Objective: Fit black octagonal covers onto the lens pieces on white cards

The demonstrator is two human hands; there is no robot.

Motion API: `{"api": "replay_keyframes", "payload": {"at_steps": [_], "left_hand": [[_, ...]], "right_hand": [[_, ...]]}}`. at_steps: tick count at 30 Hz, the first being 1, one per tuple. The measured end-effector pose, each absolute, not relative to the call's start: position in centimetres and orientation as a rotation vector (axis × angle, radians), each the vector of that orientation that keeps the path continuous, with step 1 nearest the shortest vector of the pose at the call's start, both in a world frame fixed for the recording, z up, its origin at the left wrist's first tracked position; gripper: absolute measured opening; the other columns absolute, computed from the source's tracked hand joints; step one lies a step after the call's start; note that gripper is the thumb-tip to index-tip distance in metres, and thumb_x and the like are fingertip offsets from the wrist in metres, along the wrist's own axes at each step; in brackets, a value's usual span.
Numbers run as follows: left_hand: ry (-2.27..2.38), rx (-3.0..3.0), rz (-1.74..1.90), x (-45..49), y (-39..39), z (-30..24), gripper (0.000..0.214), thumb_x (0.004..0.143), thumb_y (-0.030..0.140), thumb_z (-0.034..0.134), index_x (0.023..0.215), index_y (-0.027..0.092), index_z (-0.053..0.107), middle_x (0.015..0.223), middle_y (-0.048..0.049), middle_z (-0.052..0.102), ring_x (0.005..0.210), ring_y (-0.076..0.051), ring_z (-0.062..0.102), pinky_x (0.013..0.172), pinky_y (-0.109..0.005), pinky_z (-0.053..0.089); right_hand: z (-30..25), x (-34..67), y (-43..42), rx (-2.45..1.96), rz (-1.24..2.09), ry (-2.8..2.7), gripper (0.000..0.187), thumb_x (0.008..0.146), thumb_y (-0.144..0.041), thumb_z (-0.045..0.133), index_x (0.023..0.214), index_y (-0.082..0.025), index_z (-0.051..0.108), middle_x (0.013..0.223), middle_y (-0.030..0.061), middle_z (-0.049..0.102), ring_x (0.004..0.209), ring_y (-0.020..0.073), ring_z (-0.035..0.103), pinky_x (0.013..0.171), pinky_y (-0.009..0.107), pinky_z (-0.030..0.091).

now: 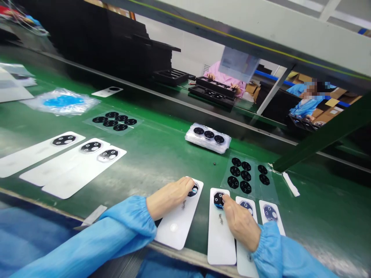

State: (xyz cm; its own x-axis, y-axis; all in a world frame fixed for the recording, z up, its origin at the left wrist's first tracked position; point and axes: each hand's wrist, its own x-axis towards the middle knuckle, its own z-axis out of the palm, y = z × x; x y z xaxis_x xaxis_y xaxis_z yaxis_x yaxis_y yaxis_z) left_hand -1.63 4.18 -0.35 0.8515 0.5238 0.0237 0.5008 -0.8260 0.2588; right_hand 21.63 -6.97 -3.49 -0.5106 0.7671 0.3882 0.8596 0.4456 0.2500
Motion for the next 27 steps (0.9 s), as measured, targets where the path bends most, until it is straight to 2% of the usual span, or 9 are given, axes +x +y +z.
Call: {"api": "replay_keyframes", "payload": {"at_steps": [7, 13, 18, 22, 27], "left_hand": [[0.816, 2.716, 0.198, -1.8, 4.3, -0.5, 0.011, 0.091, 0.012, 0.029, 0.089, 0.019, 0.036, 0.079, -0.0039, 0.059, 0.069, -0.017, 0.06, 0.063, -0.027, 0.044], [0.903, 2.695, 0.227, -1.5, 5.0, -0.6, 0.014, 0.095, 0.025, 0.021, 0.085, 0.021, 0.031, 0.065, -0.0016, 0.057, 0.056, -0.021, 0.059, 0.051, -0.027, 0.037], [0.954, 2.64, 0.263, -1.5, 5.4, -0.8, 0.016, 0.095, 0.027, 0.018, 0.087, 0.022, 0.031, 0.066, -0.0001, 0.056, 0.055, -0.02, 0.059, 0.051, -0.026, 0.035], [1.014, 2.564, 0.307, -1.5, 5.6, -1.0, 0.016, 0.094, 0.03, 0.021, 0.091, 0.023, 0.034, 0.066, 0.0005, 0.057, 0.057, -0.021, 0.06, 0.054, -0.027, 0.037], [1.067, 2.457, 0.39, -1.4, 6.6, -0.1, 0.013, 0.093, 0.029, 0.021, 0.088, 0.023, 0.031, 0.072, -0.0006, 0.058, 0.06, -0.019, 0.06, 0.058, -0.028, 0.041]], "right_hand": [[-4.0, 21.9, -6.7, -1.425, -0.555, -2.397, 0.03, 0.091, -0.007, 0.027, 0.103, -0.007, 0.054, 0.096, 0.0184, 0.068, 0.093, 0.0226, 0.066, 0.072, 0.031, 0.057], [-3.1, 21.7, -6.4, -1.483, -0.532, -2.364, 0.028, 0.09, -0.007, 0.025, 0.102, -0.007, 0.051, 0.085, 0.014, 0.069, 0.06, 0.0173, 0.067, 0.049, 0.026, 0.053], [-2.7, 21.5, -6.2, -1.53, -0.544, -2.358, 0.026, 0.085, -0.003, 0.026, 0.095, -0.012, 0.048, 0.109, 0.019, 0.064, 0.046, 0.0133, 0.06, 0.034, 0.025, 0.04], [-3.2, 21.6, -6.2, -1.647, -0.32, -2.293, 0.022, 0.082, -0.004, 0.028, 0.091, -0.016, 0.045, 0.116, 0.0177, 0.059, 0.041, 0.0104, 0.055, 0.035, 0.024, 0.036], [-2.3, 21.5, -5.8, -1.818, -0.129, -2.121, 0.017, 0.09, -0.014, 0.025, 0.09, -0.018, 0.042, 0.11, 0.0149, 0.057, 0.044, 0.0134, 0.057, 0.04, 0.028, 0.038]]}}
